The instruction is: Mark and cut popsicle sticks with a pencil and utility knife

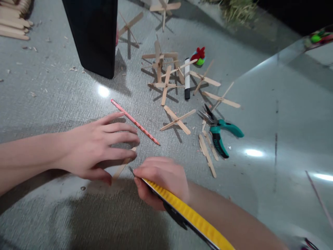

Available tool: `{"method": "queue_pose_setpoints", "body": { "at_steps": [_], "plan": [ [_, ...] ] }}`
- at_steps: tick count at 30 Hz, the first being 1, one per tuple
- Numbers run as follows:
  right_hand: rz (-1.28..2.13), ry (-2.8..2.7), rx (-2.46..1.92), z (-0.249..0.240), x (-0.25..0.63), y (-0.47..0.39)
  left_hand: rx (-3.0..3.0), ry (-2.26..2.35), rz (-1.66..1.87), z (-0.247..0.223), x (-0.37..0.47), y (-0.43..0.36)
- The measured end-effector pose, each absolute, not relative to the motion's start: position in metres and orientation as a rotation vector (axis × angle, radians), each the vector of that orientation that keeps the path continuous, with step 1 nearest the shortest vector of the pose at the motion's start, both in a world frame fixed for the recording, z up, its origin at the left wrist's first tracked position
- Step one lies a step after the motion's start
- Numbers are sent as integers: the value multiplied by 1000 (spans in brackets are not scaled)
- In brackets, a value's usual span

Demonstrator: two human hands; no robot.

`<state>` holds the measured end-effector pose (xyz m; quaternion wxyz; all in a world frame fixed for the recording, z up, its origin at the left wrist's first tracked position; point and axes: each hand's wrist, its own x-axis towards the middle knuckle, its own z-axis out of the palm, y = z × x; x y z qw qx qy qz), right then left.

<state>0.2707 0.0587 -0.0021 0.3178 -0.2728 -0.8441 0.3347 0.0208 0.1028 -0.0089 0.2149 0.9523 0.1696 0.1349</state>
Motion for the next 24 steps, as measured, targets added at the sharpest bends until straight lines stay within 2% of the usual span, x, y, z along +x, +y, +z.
{"method": "queue_pose_setpoints", "body": {
  "at_steps": [9,24],
  "plan": [
    [958,-2267,-684,-9,266,63,2670,691,290,-13,28,92],
    [924,-2287,-677,-9,265,64,2652,697,324,-15,30,90]
  ]
}}
